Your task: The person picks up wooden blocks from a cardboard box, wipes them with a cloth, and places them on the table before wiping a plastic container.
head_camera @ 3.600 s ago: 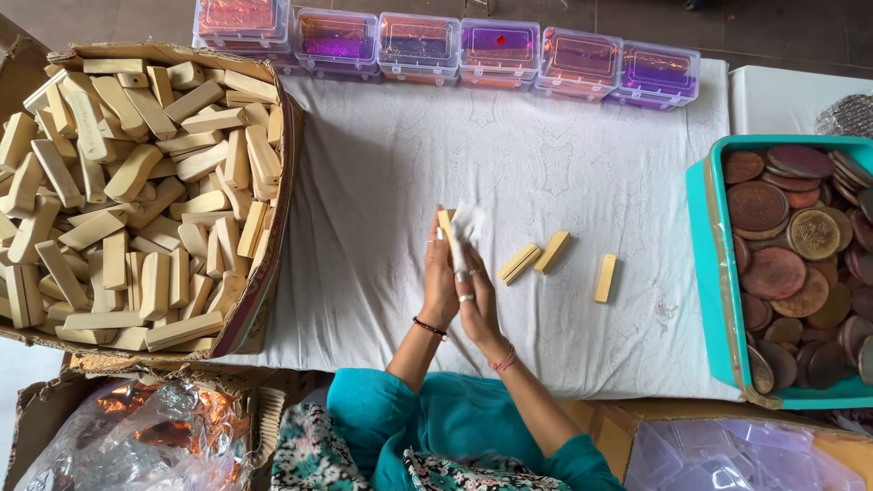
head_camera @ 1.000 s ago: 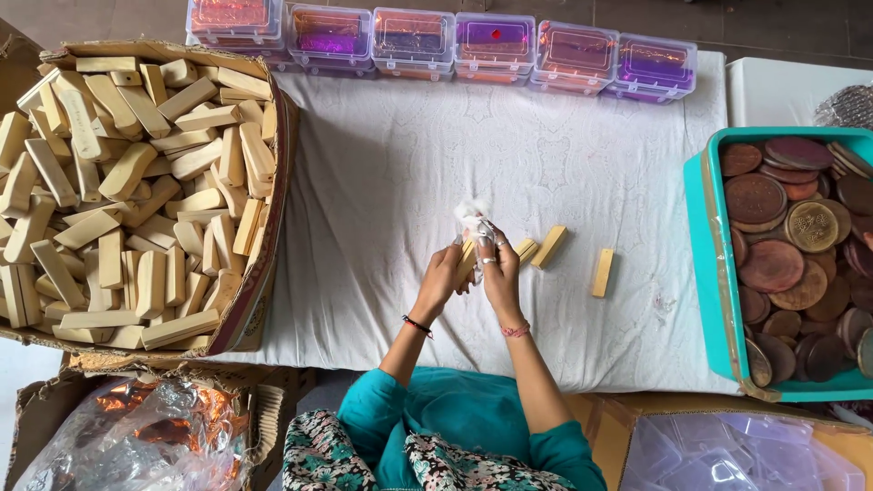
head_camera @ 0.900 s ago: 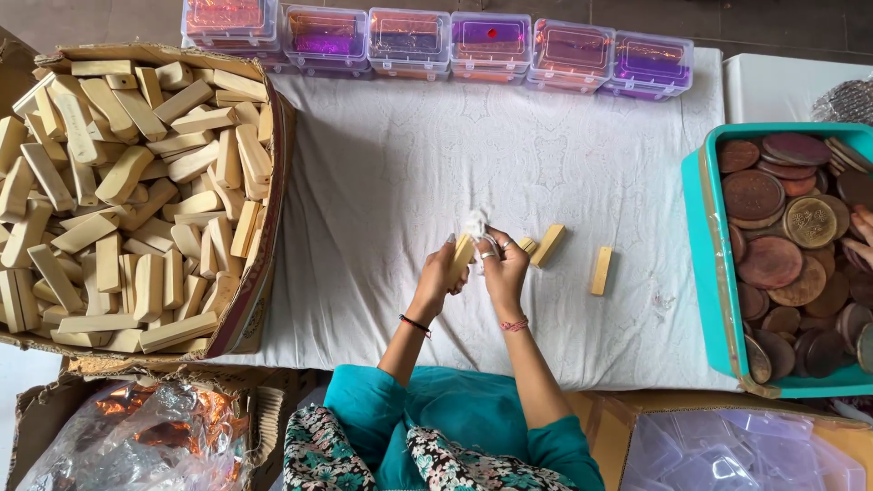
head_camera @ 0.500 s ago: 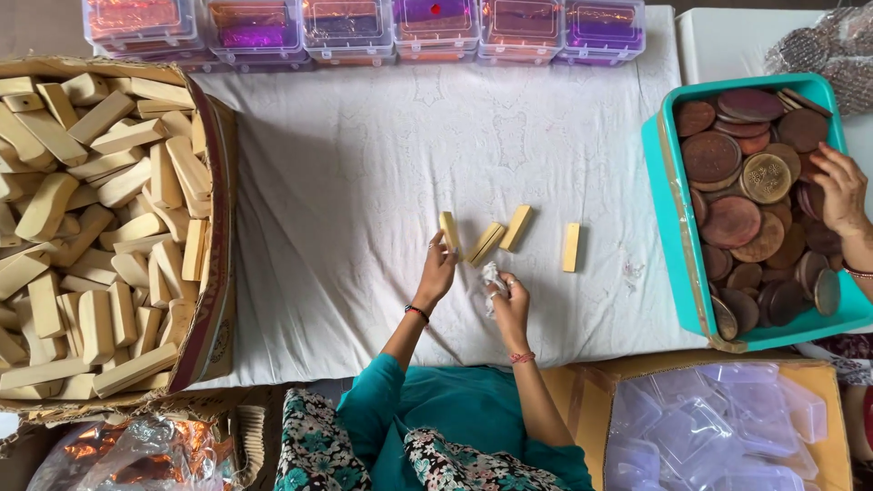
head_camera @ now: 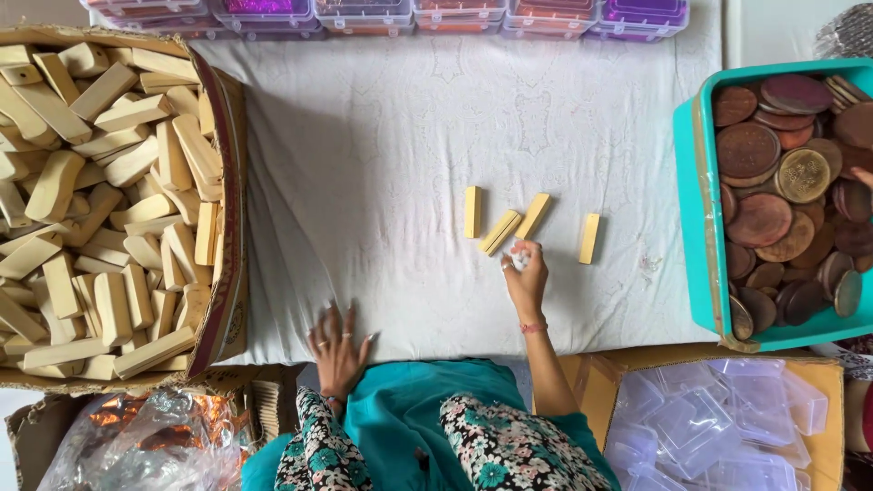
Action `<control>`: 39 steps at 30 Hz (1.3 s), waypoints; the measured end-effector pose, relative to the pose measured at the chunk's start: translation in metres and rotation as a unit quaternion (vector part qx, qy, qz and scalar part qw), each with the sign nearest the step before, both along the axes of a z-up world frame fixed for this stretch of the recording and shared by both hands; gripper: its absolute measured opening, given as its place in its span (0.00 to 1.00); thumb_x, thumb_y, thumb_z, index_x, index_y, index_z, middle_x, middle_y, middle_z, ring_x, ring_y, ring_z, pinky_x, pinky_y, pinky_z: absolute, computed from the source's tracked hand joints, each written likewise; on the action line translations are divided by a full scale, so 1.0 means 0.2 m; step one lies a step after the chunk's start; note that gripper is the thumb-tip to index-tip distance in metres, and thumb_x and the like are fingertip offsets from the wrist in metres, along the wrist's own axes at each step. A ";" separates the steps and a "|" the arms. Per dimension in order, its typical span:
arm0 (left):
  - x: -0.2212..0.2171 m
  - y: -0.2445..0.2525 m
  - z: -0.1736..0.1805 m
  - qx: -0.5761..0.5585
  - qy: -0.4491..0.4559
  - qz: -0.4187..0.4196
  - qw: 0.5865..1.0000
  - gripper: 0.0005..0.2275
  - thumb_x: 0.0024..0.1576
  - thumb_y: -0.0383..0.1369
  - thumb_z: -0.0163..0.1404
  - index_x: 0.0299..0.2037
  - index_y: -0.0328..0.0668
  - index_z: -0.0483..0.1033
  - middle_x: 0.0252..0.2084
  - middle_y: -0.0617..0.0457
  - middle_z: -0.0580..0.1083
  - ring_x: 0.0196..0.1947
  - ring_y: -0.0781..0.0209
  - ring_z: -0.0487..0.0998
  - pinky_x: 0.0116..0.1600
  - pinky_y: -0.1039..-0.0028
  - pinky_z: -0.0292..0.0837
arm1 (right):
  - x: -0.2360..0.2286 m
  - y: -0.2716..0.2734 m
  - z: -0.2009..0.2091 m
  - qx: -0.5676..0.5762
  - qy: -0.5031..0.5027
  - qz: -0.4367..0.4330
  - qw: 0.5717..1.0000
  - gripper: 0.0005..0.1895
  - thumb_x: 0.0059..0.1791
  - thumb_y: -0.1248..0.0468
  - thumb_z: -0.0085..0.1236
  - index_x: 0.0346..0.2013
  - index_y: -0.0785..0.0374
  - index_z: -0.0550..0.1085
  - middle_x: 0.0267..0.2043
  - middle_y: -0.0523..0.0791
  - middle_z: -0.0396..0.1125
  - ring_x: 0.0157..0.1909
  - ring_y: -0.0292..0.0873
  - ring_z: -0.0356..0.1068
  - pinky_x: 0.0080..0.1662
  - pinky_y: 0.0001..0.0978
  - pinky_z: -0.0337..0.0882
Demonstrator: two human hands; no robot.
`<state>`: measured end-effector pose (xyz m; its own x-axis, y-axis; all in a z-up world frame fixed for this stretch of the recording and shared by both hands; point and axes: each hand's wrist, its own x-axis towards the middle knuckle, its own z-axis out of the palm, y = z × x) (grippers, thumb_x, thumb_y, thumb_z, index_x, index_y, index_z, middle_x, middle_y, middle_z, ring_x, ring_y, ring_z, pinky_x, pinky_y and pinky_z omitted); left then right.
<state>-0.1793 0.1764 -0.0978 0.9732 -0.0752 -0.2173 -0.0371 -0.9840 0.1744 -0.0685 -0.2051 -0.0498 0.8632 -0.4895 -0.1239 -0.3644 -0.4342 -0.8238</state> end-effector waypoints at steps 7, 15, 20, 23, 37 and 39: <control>-0.22 0.36 0.10 0.115 0.123 0.077 0.983 0.33 0.58 0.60 0.35 0.74 0.74 0.41 0.79 0.54 0.43 0.78 0.48 0.44 0.74 0.48 0.38 | 0.40 0.32 0.01 -0.212 0.078 0.109 0.968 0.27 0.46 0.54 0.70 0.50 0.68 0.72 0.45 0.51 0.69 0.41 0.51 0.73 0.38 0.43 0.73; 0.07 0.20 0.27 -0.259 -0.121 0.130 0.949 0.17 0.61 0.28 0.50 0.61 0.41 0.72 0.63 0.43 0.71 0.57 0.46 0.73 0.62 0.57 0.67 | 0.21 0.28 -0.01 -0.197 0.157 -0.064 0.966 0.26 0.48 0.50 0.68 0.50 0.64 0.69 0.47 0.48 0.68 0.42 0.51 0.74 0.42 0.46 0.73; 0.45 -0.24 0.19 -0.385 -0.024 0.080 0.919 0.19 0.61 0.35 0.51 0.62 0.39 0.70 0.57 0.42 0.74 0.50 0.47 0.78 0.55 0.61 0.74 | 0.09 0.22 -0.25 -0.256 0.080 -0.010 0.963 0.29 0.45 0.54 0.70 0.50 0.68 0.67 0.48 0.52 0.67 0.47 0.57 0.72 0.44 0.50 0.72; 0.78 -0.56 0.19 -0.335 -0.014 0.021 0.942 0.33 0.61 0.49 0.50 0.69 0.33 0.59 0.67 0.36 0.63 0.65 0.39 0.63 0.66 0.53 0.58 | 0.08 0.26 -0.24 -0.257 0.079 0.003 0.963 0.26 0.46 0.57 0.68 0.51 0.66 0.69 0.51 0.53 0.66 0.49 0.58 0.71 0.47 0.50 0.71; 0.70 -0.50 -0.15 -0.256 -0.075 -0.194 0.944 0.31 0.59 0.17 0.45 0.73 0.56 0.58 0.70 0.46 0.68 0.61 0.47 0.70 0.68 0.60 0.68 | -0.30 0.37 -0.20 -0.156 -0.009 0.001 0.988 0.23 0.46 0.71 0.65 0.56 0.65 0.76 0.52 0.50 0.65 0.52 0.51 0.70 0.55 0.41 0.71; 0.73 -0.34 -0.02 -0.373 -0.115 -0.138 0.910 0.33 0.56 0.16 0.50 0.74 0.46 0.57 0.61 0.45 0.73 0.62 0.42 0.71 0.64 0.58 0.72 | -0.27 0.38 -0.19 -0.098 -0.027 0.048 0.994 0.23 0.46 0.74 0.62 0.57 0.63 0.76 0.51 0.49 0.65 0.51 0.49 0.70 0.54 0.38 0.72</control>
<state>-0.0326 0.1082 -0.1026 0.9084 -0.3662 0.2017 -0.3846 -0.5424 0.7469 -0.1215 -0.1289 -0.0885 0.9102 -0.4139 0.0136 -0.2703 -0.6186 -0.7378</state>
